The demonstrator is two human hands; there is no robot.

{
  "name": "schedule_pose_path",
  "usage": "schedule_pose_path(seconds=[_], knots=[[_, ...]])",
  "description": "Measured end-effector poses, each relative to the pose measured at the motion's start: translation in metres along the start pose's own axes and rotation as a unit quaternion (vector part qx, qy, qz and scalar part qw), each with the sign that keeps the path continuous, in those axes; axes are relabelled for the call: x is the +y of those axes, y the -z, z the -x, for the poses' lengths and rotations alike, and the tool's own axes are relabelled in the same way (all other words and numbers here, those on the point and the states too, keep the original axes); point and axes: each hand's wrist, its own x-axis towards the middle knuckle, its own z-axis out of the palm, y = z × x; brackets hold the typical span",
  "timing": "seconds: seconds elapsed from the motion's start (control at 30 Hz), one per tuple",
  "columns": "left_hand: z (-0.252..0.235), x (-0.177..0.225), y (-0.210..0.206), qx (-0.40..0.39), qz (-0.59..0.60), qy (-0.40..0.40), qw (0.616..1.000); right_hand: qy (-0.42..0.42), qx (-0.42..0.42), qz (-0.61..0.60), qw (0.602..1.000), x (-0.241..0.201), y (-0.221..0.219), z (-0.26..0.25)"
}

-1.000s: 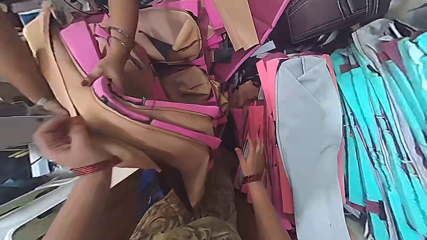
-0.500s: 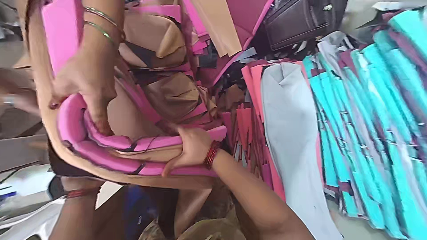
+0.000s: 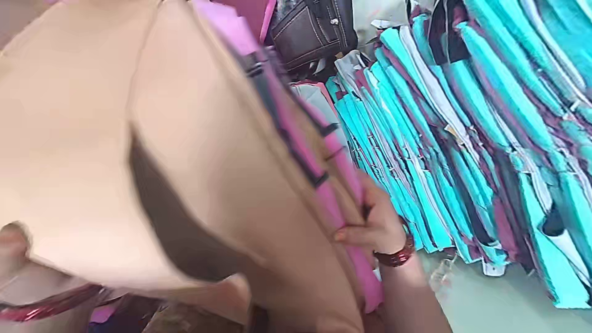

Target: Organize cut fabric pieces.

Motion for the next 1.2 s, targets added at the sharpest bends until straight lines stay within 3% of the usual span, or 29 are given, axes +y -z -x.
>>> schedule_pose_path(seconds=[0.1,0.23,0.3,0.37,0.43,0.5,0.57,0.67,0.73,0.9,1.0,1.03,1.1,1.17,1.2], knots=[[-0.004,-0.048,-0.098,0.023,-0.046,-0.005,0.999,-0.045,0.020,-0.062,0.997,0.010,0.077,0.043],[0.017,-0.133,-0.196,0.066,-0.112,0.170,0.977,-0.215,0.101,-0.068,0.969,0.056,0.162,0.118],[0.036,-0.188,-0.217,0.083,-0.191,0.292,0.934,-0.362,0.142,0.083,0.918,0.095,0.192,0.159],[0.059,-0.250,-0.208,0.041,-0.217,0.380,0.898,-0.481,0.123,0.189,0.847,0.139,0.204,0.190],[0.083,-0.300,-0.194,-0.019,-0.231,0.411,0.882,-0.519,0.128,0.159,0.830,0.174,0.181,0.211],[0.094,-0.315,-0.197,-0.064,-0.255,0.416,0.871,-0.522,0.114,0.114,0.838,0.198,0.141,0.219],[0.094,-0.318,-0.207,-0.071,-0.278,0.412,0.865,-0.511,0.036,0.213,0.832,0.211,0.108,0.217],[0.084,-0.317,-0.223,-0.073,-0.358,0.410,0.836,-0.537,-0.029,0.342,0.770,0.220,0.080,0.200],[0.076,-0.317,-0.227,-0.088,-0.421,0.436,0.791,-0.577,-0.065,0.371,0.725,0.227,0.071,0.192],[0.063,-0.292,-0.214,-0.188,-0.502,0.463,0.706,-0.585,-0.151,0.453,0.655,0.214,0.060,0.164],[0.060,-0.247,-0.187,-0.268,-0.533,0.395,0.699,-0.554,-0.141,0.522,0.634,0.185,0.045,0.146],[0.061,-0.224,-0.174,-0.279,-0.536,0.339,0.721,-0.523,-0.100,0.528,0.662,0.174,0.037,0.141],[0.066,-0.175,-0.139,-0.262,-0.558,0.143,0.775,-0.403,-0.015,0.508,0.761,0.152,0.018,0.131],[0.058,-0.127,-0.097,-0.193,-0.599,-0.059,0.775,-0.254,0.053,0.469,0.844,0.143,-0.017,0.117],[0.048,-0.103,-0.076,-0.142,-0.619,-0.119,0.763,-0.205,0.070,0.427,0.878,0.141,-0.039,0.106]])
